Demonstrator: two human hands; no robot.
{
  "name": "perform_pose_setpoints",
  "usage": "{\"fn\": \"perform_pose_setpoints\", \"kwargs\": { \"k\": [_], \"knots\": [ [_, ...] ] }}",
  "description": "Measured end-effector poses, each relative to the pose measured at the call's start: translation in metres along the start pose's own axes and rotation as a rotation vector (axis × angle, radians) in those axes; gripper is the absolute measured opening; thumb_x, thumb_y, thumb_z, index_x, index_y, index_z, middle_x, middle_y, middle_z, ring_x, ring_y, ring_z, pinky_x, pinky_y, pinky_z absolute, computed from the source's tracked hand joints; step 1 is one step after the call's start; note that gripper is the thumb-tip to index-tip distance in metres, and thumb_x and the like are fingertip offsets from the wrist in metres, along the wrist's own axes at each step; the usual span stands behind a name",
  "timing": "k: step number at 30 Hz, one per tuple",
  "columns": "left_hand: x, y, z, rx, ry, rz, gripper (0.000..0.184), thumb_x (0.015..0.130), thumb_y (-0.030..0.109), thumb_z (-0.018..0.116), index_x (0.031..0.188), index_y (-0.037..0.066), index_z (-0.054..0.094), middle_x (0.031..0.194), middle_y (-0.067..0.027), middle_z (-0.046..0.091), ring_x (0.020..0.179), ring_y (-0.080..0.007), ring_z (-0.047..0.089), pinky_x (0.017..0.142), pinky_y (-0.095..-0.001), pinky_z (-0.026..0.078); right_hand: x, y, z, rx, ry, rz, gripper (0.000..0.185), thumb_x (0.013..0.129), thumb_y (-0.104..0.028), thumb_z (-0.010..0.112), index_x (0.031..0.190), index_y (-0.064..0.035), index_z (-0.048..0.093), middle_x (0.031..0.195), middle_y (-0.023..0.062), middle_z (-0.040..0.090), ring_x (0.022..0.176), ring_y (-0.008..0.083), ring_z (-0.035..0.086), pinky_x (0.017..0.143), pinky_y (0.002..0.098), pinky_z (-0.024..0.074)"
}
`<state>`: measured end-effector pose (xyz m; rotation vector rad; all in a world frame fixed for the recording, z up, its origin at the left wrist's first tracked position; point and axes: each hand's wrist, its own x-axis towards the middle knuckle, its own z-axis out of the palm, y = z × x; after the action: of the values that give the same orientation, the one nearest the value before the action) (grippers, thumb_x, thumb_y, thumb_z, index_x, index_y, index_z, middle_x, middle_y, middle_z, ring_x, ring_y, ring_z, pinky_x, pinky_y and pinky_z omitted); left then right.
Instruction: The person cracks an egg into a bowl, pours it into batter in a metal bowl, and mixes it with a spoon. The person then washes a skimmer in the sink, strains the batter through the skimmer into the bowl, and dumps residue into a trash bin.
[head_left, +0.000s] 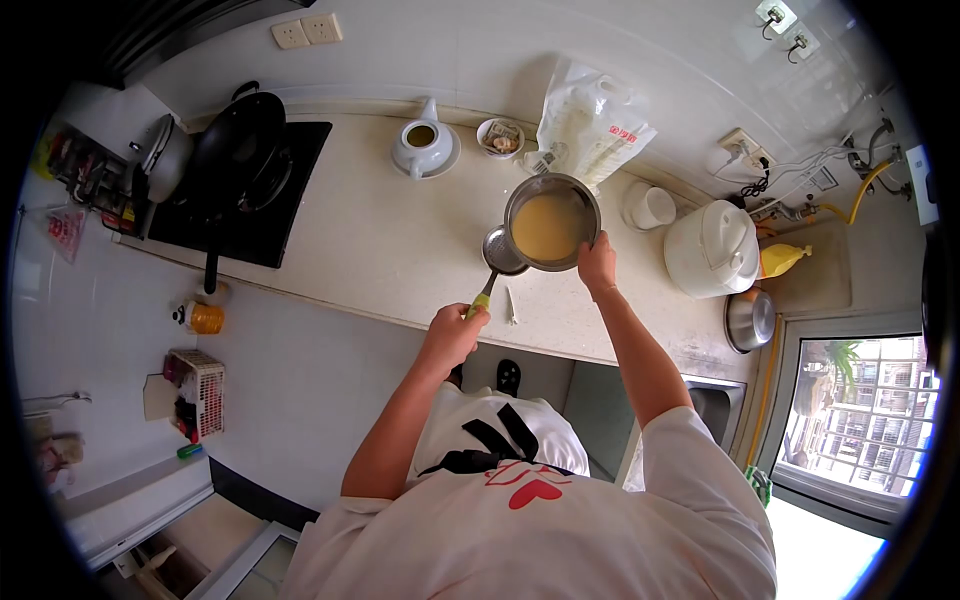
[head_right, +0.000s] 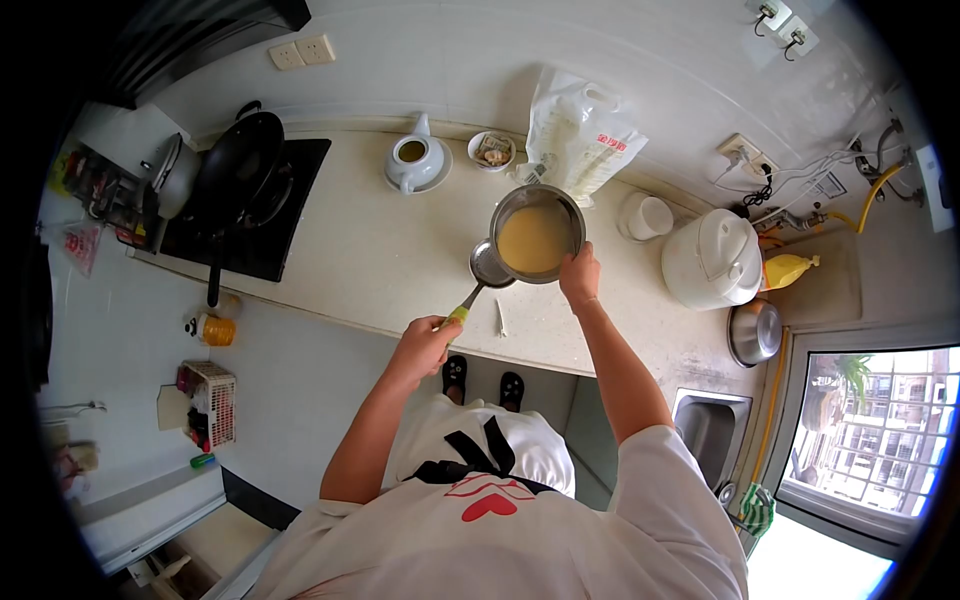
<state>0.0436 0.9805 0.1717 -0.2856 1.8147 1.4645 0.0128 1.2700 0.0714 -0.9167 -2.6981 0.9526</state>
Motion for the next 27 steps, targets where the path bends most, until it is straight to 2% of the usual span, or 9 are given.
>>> {"fn": "perform_pose_setpoints", "kwargs": {
  "k": [8, 27],
  "knots": [
    [0.001, -0.002, -0.002, 0.018, 0.01, 0.004, 0.037, 0.088, 0.028, 0.06, 0.106, -0.004, 0.057, 0.056, 0.0003, 0.045, 0.042, -0.0055, 0.037, 0.037, -0.023, 0.025, 0.003, -0.009, -0.001, 0.005, 0.015, -0.015, 0.021, 0.084, -0.01, 0.048, 0.099, 0.0048, 0.045, 0.092, 0.0345, 0.059, 0.089, 0.0514, 0.056, 0.079, 0.0539, 0.0453],
    [0.001, -0.006, -0.004, 0.11, -0.024, 0.062, 0.042, 0.088, 0.036, 0.06, 0.104, -0.003, 0.06, 0.056, 0.002, 0.046, 0.044, -0.0051, 0.039, 0.039, -0.023, 0.028, 0.006, -0.019, -0.005, 0.013, 0.037, -0.105, 0.019, 0.082, -0.009, 0.048, 0.096, 0.0032, 0.045, 0.087, 0.0341, 0.059, 0.085, 0.0523, 0.056, 0.075, 0.055, 0.0438]
  ]
}}
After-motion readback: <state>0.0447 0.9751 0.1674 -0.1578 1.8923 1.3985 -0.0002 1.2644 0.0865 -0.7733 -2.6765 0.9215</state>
